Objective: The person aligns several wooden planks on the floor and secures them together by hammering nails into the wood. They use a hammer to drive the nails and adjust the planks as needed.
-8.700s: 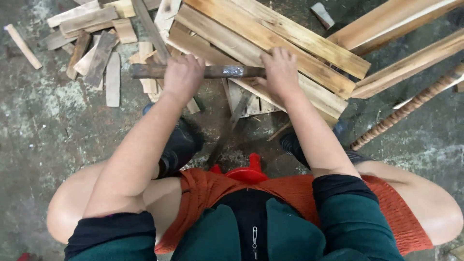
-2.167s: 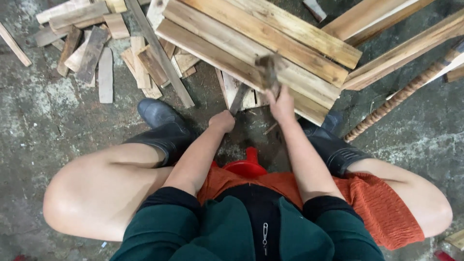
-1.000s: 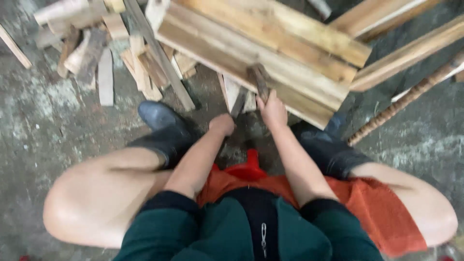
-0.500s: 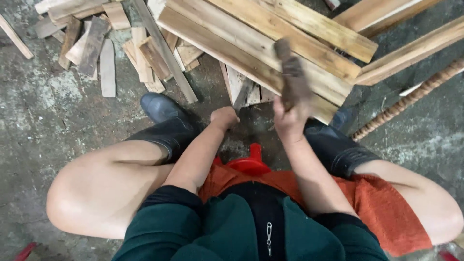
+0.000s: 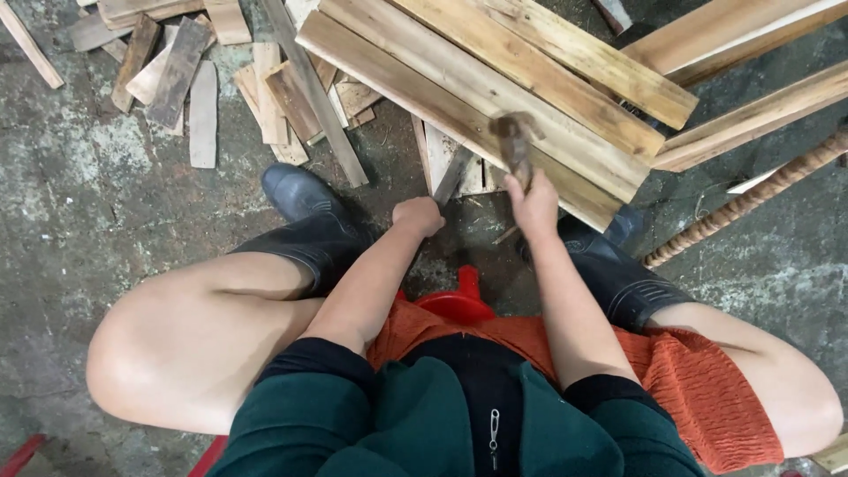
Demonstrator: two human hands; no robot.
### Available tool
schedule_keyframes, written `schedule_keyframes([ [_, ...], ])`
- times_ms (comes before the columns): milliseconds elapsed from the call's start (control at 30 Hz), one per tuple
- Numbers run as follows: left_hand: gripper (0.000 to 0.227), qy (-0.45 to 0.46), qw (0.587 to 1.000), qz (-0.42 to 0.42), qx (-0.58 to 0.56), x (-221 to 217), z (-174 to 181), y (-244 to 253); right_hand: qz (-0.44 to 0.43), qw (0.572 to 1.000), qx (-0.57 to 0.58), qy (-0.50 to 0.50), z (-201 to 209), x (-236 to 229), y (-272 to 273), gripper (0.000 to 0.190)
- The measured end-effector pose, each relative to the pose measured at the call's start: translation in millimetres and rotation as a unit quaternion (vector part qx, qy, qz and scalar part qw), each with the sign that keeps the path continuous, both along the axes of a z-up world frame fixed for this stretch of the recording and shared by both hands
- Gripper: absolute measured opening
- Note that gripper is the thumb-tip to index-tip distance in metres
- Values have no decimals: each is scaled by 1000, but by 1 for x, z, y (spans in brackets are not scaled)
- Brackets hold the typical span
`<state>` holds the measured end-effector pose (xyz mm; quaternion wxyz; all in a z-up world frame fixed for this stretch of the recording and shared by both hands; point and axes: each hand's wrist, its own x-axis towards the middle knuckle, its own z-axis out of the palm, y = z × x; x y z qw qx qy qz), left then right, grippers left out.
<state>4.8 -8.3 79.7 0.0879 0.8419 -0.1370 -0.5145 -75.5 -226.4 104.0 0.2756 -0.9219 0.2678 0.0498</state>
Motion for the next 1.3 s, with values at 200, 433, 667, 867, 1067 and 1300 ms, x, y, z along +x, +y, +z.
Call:
schedule_keyframes([
  [200, 38, 2, 999, -34, 14, -1, -11, -4, -28, 963, 245, -105, 93, 42, -29, 81],
  [433, 37, 2, 1000, -11, 1, 1, -12, -4, -172, 825, 535, -49, 125, 75, -39, 36],
  [667, 37, 2, 1000, -23, 8, -2, -23, -5, -87, 647, 711, -261, 127, 66, -58, 41],
  [867, 49, 68, 994, -33, 72, 9, 22, -10, -172, 858, 272, -401, 127, 117, -68, 49],
  [1067, 41, 45, 997, -33, 44, 8, 50, -6, -130, 721, 278, -622, 107, 182, -100, 27],
  [1300, 44, 39, 997, -55, 35, 10, 36, -6, -109, 715, 402, -562, 189, 163, -67, 97],
])
